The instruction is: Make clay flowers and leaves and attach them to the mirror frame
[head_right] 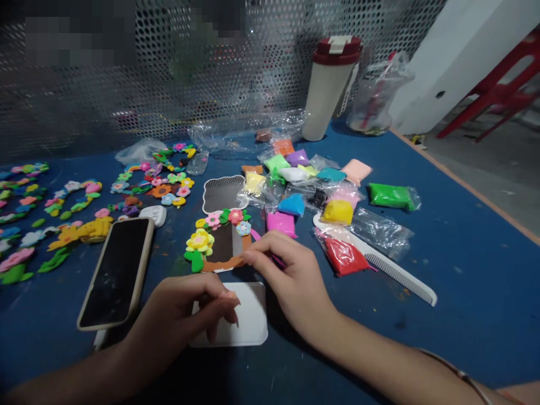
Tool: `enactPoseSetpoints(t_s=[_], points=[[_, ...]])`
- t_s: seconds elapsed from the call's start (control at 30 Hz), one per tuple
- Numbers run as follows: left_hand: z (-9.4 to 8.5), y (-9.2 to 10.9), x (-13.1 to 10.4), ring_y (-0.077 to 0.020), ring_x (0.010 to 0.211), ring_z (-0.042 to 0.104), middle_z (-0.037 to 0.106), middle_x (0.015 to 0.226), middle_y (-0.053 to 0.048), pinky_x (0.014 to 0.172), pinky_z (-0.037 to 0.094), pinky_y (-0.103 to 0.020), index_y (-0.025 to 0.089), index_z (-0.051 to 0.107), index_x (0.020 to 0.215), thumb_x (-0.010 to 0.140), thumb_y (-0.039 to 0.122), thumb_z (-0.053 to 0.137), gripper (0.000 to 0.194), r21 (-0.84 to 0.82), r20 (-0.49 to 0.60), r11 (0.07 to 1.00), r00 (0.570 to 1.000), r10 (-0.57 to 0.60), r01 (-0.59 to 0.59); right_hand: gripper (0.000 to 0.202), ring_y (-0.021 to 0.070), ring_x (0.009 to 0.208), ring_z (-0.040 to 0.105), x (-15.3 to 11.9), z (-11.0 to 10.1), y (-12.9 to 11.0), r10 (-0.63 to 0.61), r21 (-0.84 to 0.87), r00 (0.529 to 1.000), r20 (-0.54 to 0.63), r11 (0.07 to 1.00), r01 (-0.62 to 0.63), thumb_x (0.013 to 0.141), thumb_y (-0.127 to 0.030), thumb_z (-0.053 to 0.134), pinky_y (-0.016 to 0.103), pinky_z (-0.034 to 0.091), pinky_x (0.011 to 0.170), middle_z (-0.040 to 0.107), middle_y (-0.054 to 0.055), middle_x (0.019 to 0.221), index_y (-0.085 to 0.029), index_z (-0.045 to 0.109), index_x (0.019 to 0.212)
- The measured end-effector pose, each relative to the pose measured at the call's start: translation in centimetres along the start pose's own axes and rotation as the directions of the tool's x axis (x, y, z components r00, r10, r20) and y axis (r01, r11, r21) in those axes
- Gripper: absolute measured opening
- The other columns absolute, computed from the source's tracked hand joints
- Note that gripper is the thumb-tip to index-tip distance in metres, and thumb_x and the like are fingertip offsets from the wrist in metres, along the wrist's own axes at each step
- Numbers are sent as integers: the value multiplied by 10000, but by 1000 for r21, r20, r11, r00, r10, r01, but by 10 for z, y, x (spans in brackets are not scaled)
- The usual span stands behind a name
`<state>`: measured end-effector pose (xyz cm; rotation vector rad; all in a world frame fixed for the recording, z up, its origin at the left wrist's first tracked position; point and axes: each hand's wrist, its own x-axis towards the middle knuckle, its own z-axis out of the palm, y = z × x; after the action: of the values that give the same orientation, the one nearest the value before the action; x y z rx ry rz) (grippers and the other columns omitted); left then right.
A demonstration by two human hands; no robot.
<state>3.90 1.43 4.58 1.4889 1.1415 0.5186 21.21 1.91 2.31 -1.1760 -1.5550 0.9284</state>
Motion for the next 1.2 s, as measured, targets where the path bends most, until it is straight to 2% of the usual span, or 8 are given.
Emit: enactPoseSetpoints(t_s=[0.17,0.3,0.47,0.7,0.8,0.93,1.07,1.2], points=[[0,-3,6,-54,418,512,601,559,53,421,341,-151,163,668,782,733,222,658,77,-308,-2,943,991,-132,125,163,88,916,587,4,-2,5,10,202,995,99,979,-30,843,-200,622,192,444,808,672,-53,937,-311,684,945],[0,-4,9,-56,383,495,532,467,85,391,328,-142,166,662,784,698,179,644,89,-398,45,903,986,-158,163,288,100,992,563,0,0,5,38,248,978,207,964,-90,809,-194,663,219,412,885,646,-46,1034,-345,661,1053],[0,-2,8,-50,392,485,542,515,64,395,344,-148,152,642,648,679,173,658,41,-395,110,904,986,-128,161,309,102,905,558,-1,7,6,115,392,921,371,880,-268,786,-212,684,221,430,803,615,-52,997,-355,647,1058],[-5,1,2,-54,430,476,521,478,51,436,341,-148,142,590,581,804,259,588,251,-213,32,975,998,-58,63,154,117,833,593,2,6,10,240,513,819,522,678,-526,874,-297,572,243,444,756,636,-5,908,-259,684,973],[-9,3,3,-59,450,504,568,528,33,443,347,-152,140,612,626,842,264,526,263,-217,46,974,997,-56,64,206,134,918,593,4,1,8,201,489,842,501,737,-467,903,-305,527,267,437,832,645,15,985,-264,687,1026],[-9,4,8,-74,446,521,574,514,33,454,386,-163,149,597,631,853,263,491,271,-271,77,958,994,-79,97,207,148,1045,549,4,0,6,64,390,910,410,889,-239,815,-243,660,275,423,894,637,1,1054,-303,694,1009],[-6,3,9,-94,418,538,567,459,35,453,400,-178,158,617,766,874,294,450,241,-278,146,944,979,-142,178,131,148,944,590,7,1,9,65,323,951,301,931,-166,800,-203,672,297,462,843,653,10,967,-263,715,908],[-8,3,10,-110,486,596,629,550,5,471,402,-182,151,641,976,881,342,435,296,-321,232,932,968,-97,170,34,144,800,598,10,-3,8,41,207,977,209,975,-85,782,-186,685,284,489,714,637,6,820,-218,687,791]])
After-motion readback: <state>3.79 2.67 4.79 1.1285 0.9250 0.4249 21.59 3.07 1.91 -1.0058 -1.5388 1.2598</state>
